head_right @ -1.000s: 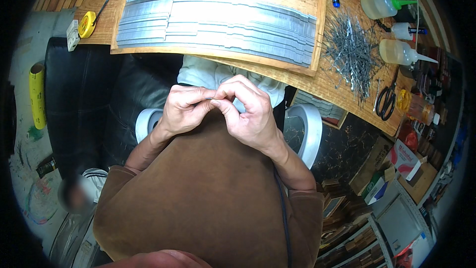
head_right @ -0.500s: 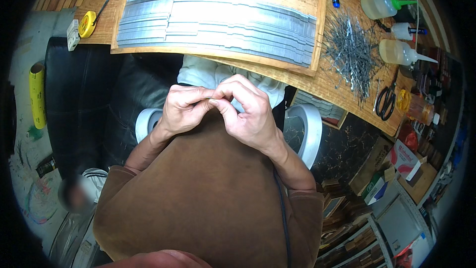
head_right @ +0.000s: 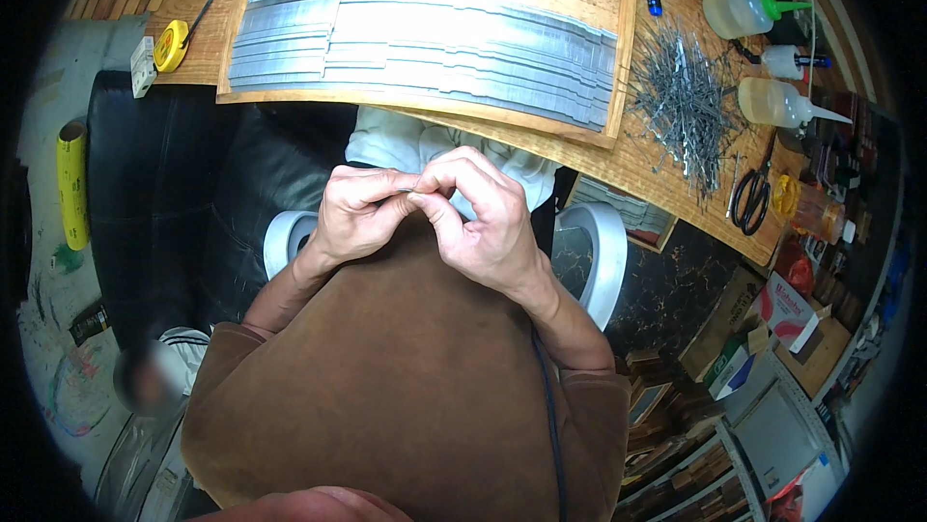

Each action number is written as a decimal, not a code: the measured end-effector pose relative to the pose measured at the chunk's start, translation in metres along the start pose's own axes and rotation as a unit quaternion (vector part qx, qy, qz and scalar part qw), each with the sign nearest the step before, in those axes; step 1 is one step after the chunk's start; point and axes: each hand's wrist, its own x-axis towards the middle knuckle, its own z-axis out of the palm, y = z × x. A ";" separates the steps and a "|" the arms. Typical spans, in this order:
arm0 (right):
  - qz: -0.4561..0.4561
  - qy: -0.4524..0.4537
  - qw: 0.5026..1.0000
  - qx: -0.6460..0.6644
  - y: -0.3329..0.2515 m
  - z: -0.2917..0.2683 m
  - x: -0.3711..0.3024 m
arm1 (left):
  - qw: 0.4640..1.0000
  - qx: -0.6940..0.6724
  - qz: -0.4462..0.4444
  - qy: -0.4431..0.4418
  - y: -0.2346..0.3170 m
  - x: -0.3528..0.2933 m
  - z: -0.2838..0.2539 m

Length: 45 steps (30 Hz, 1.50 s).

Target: The person assembles small metal components by hand, repeatedly joining and separating pieces. They wipe the components with a white cloth and continue handling them throughout the clip.

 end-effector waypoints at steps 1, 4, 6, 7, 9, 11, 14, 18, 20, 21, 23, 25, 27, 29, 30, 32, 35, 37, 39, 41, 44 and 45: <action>0.001 -0.001 1.000 0.001 0.000 0.000 0.000 | 1.000 0.001 0.002 0.001 -0.001 0.000 0.000; -0.001 -0.005 1.000 0.000 -0.001 0.000 0.001 | 1.000 0.002 0.006 0.000 -0.003 -0.001 0.000; -0.008 -0.009 1.000 -0.005 0.000 0.000 0.001 | 1.000 0.002 0.006 -0.002 -0.002 -0.001 0.000; -0.006 -0.007 1.000 -0.003 0.000 0.000 0.001 | 1.000 0.002 0.004 -0.003 -0.001 0.000 0.000; -0.003 -0.003 1.000 0.002 -0.001 0.000 0.000 | 1.000 0.001 0.002 -0.003 0.000 0.000 0.000; -0.004 -0.002 1.000 0.002 0.000 0.000 0.000 | 1.000 -0.004 0.001 -0.002 -0.001 -0.001 0.000; -0.007 0.001 1.000 0.002 0.002 0.000 -0.001 | 1.000 0.000 0.004 -0.002 -0.001 0.000 0.000; -0.002 0.001 1.000 0.001 0.000 -0.001 -0.001 | 1.000 -0.004 0.009 0.003 0.000 0.001 0.001; -0.006 0.001 1.000 -0.002 0.000 0.000 0.000 | 1.000 -0.008 0.010 0.007 0.000 0.000 0.002; -0.008 0.001 1.000 -0.004 -0.001 0.000 0.000 | 1.000 -0.005 0.008 0.008 -0.001 0.000 0.002; -0.005 -0.005 1.000 -0.002 -0.002 0.000 0.001 | 1.000 0.000 0.003 0.008 -0.002 -0.001 0.001; -0.005 -0.009 1.000 -0.004 -0.002 0.000 0.001 | 1.000 0.002 0.003 0.006 -0.002 -0.002 0.001; -0.008 -0.012 1.000 -0.009 -0.002 -0.001 0.001 | 1.000 0.003 0.006 0.006 -0.003 -0.002 0.001; -0.006 -0.009 1.000 -0.008 -0.002 0.000 0.001 | 1.000 0.003 0.012 0.010 -0.006 -0.003 0.003; -0.005 -0.007 1.000 -0.007 -0.002 0.000 0.000 | 1.000 0.002 0.012 0.010 -0.006 -0.003 0.003; -0.004 -0.004 1.000 -0.004 -0.001 0.000 0.000 | 1.000 -0.001 0.010 0.010 -0.006 -0.003 0.003; -0.004 -0.002 1.000 -0.005 0.000 0.000 0.000 | 1.000 -0.006 0.012 0.012 -0.006 -0.002 0.003; -0.003 0.011 1.000 0.008 0.003 0.001 -0.002 | 1.000 -0.013 0.004 0.018 -0.005 -0.002 0.004; 0.000 0.037 0.999 0.036 0.009 0.005 -0.005 | 1.000 -0.017 0.000 0.022 -0.003 -0.001 0.005; 0.000 0.036 0.999 0.039 0.011 0.005 -0.007 | 0.999 -0.019 0.001 0.026 -0.002 0.000 0.004; 0.024 0.034 0.999 0.025 0.005 0.005 -0.008 | 1.000 -0.007 0.012 0.027 -0.006 -0.002 0.004; 0.036 0.033 0.999 0.017 0.003 0.005 -0.008 | 0.999 -0.005 0.019 0.028 -0.008 -0.002 0.005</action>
